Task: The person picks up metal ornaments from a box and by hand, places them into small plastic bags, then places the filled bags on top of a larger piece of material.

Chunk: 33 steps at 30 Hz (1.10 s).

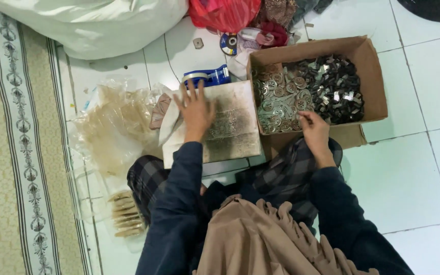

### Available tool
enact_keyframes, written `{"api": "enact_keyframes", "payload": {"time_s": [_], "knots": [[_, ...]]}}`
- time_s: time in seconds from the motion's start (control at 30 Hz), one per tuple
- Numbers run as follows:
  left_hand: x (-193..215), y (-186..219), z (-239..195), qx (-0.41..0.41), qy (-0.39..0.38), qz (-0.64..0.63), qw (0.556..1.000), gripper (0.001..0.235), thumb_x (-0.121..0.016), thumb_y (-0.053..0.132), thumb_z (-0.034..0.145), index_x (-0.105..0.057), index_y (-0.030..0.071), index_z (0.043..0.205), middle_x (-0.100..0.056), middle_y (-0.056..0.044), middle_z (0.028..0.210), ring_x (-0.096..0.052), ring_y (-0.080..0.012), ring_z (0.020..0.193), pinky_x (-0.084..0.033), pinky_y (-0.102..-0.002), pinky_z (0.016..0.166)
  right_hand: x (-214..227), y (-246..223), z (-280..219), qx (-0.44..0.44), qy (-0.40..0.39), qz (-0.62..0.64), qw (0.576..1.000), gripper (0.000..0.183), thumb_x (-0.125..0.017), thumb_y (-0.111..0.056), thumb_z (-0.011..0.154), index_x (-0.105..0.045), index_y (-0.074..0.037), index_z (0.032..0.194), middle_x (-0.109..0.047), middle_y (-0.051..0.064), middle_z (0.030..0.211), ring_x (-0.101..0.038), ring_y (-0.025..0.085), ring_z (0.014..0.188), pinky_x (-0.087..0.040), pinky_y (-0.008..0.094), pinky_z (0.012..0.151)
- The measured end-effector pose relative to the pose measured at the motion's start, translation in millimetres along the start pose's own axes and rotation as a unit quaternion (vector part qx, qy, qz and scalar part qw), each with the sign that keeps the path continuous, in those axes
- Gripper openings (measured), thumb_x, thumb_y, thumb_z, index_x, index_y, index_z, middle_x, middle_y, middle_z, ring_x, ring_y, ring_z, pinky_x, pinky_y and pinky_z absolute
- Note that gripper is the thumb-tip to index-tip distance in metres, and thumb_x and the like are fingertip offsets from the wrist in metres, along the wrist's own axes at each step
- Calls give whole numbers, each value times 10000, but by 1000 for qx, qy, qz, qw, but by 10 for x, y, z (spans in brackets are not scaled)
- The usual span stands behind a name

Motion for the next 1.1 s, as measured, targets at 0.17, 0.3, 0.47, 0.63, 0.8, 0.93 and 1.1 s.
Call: {"api": "enact_keyframes", "payload": {"time_s": [0.17,0.3,0.47,0.63,0.8,0.93,1.1], "knots": [[-309,1170,0,-134,5,-125,983,565,-757,194,871,-603,136,1412,-395,-230,1586,-331,-466,1483,-380,-599,1125,13,619,504,71,44,-79,993,194,-663,22,1026,-760,-32,1185,-715,179,1030,-695,380,952,-574,437,787],[-1572,1832,-187,-229,-61,-176,956,497,-728,130,866,-636,159,1353,-502,-213,1510,-547,-442,1361,-571,-467,1011,-182,1206,760,54,1,-145,988,238,-690,-7,958,-768,-90,1167,-724,159,1057,-689,396,1012,-568,490,870],[-1970,2071,-326,-198,-220,-90,951,424,-661,146,910,-590,125,1327,-547,-198,1372,-565,-405,1286,-602,-470,855,-321,912,839,-113,-187,-229,949,466,-604,-175,1006,-598,-155,1472,-587,281,1332,-613,489,1197,-540,643,930],[-2208,2061,-282,-161,-257,-29,953,391,-578,138,962,-548,116,1351,-544,-181,1349,-590,-378,1205,-583,-479,825,-405,752,859,-148,-279,-310,897,566,-568,-214,1013,-487,-243,1573,-493,269,1476,-599,501,1232,-539,641,932],[-2156,2097,-218,-174,-206,36,962,282,-617,176,955,-612,112,1229,-555,-121,1184,-597,-302,1100,-579,-394,726,-627,1288,852,-85,-279,-335,896,469,-592,-171,1007,-601,-160,1476,-687,239,1290,-667,443,1157,-551,595,907],[-1921,2128,-242,-179,-190,50,964,197,-575,146,991,-604,102,1181,-581,-108,1151,-618,-269,1091,-598,-371,725,-453,746,787,-67,-288,-355,887,350,-558,-96,995,-734,-82,1298,-749,229,1142,-687,413,1062,-575,586,876],[-1905,2117,-243,-181,-195,7,964,166,-557,141,968,-570,89,1125,-618,-115,1074,-645,-287,1059,-604,-418,719,-486,828,746,-80,-306,-351,881,321,-577,-95,975,-763,-73,1236,-762,199,1134,-692,404,1080,-558,615,925]]}}
Point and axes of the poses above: each hand's wrist, its own z-axis towards the middle knuckle, its own x-axis out of the back of the hand, y = z × x, the point moved 4 cm from there along z, towards the middle knuckle
